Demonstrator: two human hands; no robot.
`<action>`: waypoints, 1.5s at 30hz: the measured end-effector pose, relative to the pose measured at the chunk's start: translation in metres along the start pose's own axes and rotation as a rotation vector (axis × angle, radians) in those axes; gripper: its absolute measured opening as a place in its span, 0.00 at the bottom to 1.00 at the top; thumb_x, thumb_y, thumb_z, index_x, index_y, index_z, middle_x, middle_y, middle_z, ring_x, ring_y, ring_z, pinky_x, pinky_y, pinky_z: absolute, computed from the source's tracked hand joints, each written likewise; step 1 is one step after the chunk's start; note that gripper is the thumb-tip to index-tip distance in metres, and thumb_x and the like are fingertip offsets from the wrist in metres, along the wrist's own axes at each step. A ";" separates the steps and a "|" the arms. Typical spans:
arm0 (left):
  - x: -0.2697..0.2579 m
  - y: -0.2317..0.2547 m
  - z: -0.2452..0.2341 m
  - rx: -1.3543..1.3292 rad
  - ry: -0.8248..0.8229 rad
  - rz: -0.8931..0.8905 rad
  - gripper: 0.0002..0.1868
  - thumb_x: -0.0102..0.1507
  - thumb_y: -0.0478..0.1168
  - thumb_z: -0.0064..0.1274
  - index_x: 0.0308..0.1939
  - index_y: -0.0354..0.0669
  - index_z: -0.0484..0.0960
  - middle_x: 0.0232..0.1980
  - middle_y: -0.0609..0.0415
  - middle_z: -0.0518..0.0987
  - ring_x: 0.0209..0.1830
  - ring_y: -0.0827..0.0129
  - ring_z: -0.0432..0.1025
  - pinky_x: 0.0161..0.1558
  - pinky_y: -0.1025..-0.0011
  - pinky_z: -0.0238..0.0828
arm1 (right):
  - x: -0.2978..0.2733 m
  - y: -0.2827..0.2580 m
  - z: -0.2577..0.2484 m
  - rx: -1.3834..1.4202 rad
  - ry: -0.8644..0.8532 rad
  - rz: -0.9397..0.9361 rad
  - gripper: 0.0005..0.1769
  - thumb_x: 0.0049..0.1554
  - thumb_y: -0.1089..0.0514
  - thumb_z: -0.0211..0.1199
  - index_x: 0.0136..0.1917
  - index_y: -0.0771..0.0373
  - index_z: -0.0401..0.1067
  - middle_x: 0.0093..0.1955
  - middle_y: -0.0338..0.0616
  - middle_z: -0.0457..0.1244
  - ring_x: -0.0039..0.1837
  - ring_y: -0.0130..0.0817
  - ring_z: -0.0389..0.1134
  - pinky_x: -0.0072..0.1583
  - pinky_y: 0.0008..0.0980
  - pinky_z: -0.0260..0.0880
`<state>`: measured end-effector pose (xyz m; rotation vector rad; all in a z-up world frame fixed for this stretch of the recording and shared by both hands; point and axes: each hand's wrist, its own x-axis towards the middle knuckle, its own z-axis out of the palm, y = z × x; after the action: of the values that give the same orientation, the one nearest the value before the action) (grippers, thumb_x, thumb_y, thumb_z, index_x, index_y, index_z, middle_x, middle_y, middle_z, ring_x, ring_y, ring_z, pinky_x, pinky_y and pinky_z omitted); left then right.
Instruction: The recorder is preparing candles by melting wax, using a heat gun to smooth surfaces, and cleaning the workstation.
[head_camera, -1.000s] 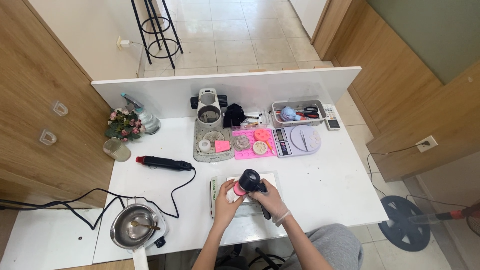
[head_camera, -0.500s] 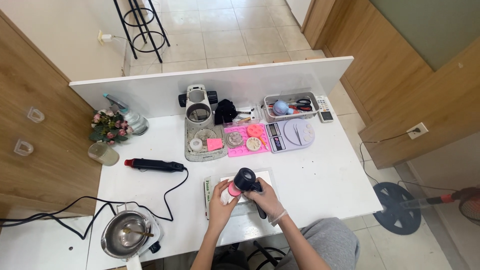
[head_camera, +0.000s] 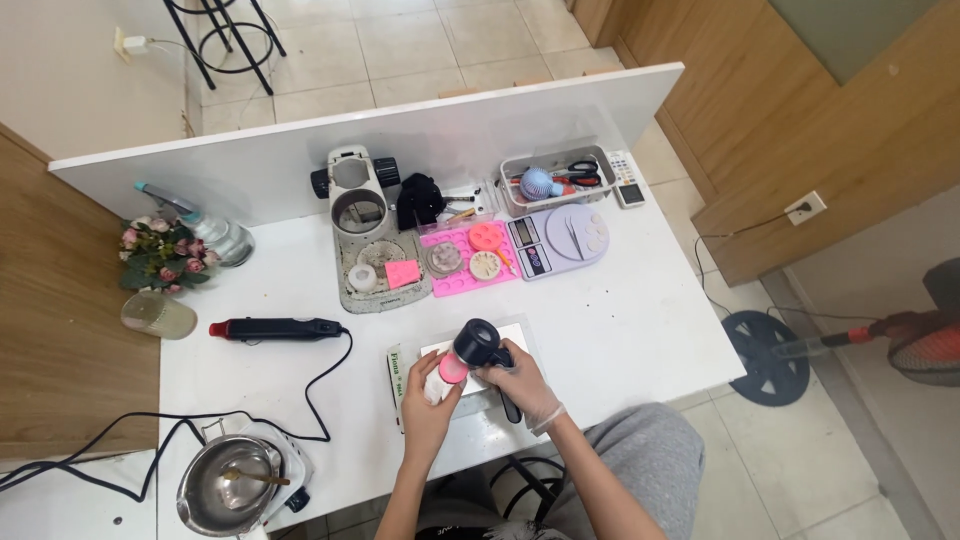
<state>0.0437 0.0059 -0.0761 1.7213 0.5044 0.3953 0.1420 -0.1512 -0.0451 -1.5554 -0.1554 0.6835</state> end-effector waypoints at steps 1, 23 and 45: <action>0.000 0.000 0.000 0.009 0.006 0.016 0.34 0.54 0.34 0.65 0.64 0.39 0.71 0.62 0.50 0.81 0.64 0.64 0.73 0.66 0.66 0.63 | -0.002 -0.004 0.001 -0.021 -0.006 -0.002 0.17 0.51 0.58 0.69 0.53 0.63 0.72 0.39 0.36 0.66 0.40 0.22 0.65 0.45 0.25 0.67; -0.001 0.004 -0.001 0.051 0.008 0.007 0.34 0.55 0.34 0.66 0.64 0.38 0.71 0.61 0.50 0.81 0.64 0.64 0.74 0.64 0.66 0.66 | -0.003 -0.008 0.007 -0.134 0.060 -0.014 0.19 0.50 0.55 0.70 0.53 0.64 0.74 0.42 0.37 0.68 0.45 0.22 0.67 0.50 0.26 0.69; -0.004 0.009 0.000 0.033 0.014 0.018 0.34 0.55 0.35 0.66 0.65 0.37 0.70 0.62 0.49 0.80 0.64 0.63 0.72 0.65 0.66 0.64 | -0.007 -0.012 0.008 -0.027 0.087 0.032 0.20 0.50 0.55 0.70 0.54 0.63 0.73 0.40 0.36 0.67 0.41 0.22 0.65 0.45 0.25 0.67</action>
<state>0.0410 0.0025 -0.0671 1.7574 0.5084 0.4149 0.1363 -0.1465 -0.0316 -1.6136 -0.0752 0.6402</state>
